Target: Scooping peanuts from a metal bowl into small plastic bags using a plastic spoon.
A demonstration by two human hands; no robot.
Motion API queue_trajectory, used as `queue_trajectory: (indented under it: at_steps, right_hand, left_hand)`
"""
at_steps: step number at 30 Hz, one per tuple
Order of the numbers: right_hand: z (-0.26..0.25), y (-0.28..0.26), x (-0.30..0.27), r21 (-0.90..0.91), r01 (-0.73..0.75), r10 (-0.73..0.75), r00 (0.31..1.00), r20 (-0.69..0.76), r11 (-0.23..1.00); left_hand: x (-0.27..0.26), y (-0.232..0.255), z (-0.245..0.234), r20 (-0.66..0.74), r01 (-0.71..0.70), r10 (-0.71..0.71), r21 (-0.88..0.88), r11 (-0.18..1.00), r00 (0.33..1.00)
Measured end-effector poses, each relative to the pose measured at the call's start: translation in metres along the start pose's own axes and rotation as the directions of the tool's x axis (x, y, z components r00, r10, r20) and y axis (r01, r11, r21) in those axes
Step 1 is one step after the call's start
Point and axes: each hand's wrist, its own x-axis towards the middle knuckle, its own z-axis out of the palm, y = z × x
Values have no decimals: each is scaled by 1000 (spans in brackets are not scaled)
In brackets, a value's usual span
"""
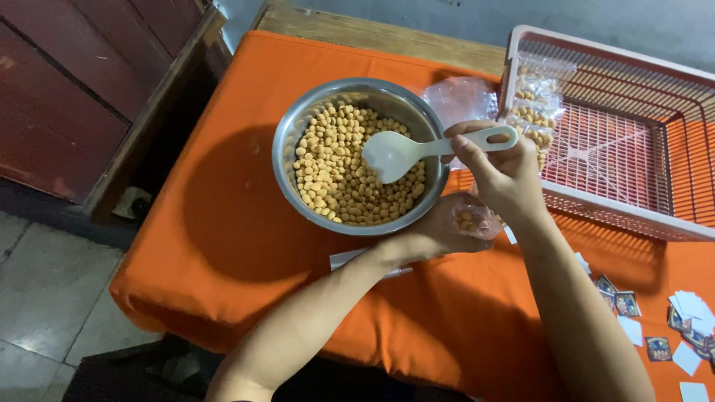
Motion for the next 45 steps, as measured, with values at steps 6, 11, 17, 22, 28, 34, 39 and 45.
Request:
queue_trajectory:
  at_steps: [6,11,17,22,28,34,39,45]
  right_hand:
    - [-3,-9,6,8,-95,95,994,-56,995]
    - [-19,3,9,369,-270,340,930,-139,889]
    - [-64,78,13,585,-174,337,924,-182,792]
    - [-64,40,18,668,-186,386,908,-164,720]
    - [-65,35,21,784,-147,469,861,-200,603]
    - [-68,23,16,615,-60,270,929,-253,786]
    - [-85,7,9,368,73,-44,995,-86,927]
    - [-80,-52,1,64,191,-201,905,375,980]
  left_hand:
    - [2,4,5,1,59,-59,-14,998,998]
    - [-1,21,9,20,133,-133,24,991,991]
    - [-7,33,10,94,132,-130,-18,991,987]
    - [-7,35,4,114,61,-63,23,998,992]
    - [-12,44,14,-8,209,-209,65,976,978]
    - [-5,22,3,13,251,-250,-49,967,968]
    - [7,9,9,41,171,-174,76,982,984]
    - [2,7,7,-81,113,-99,190,975,992]
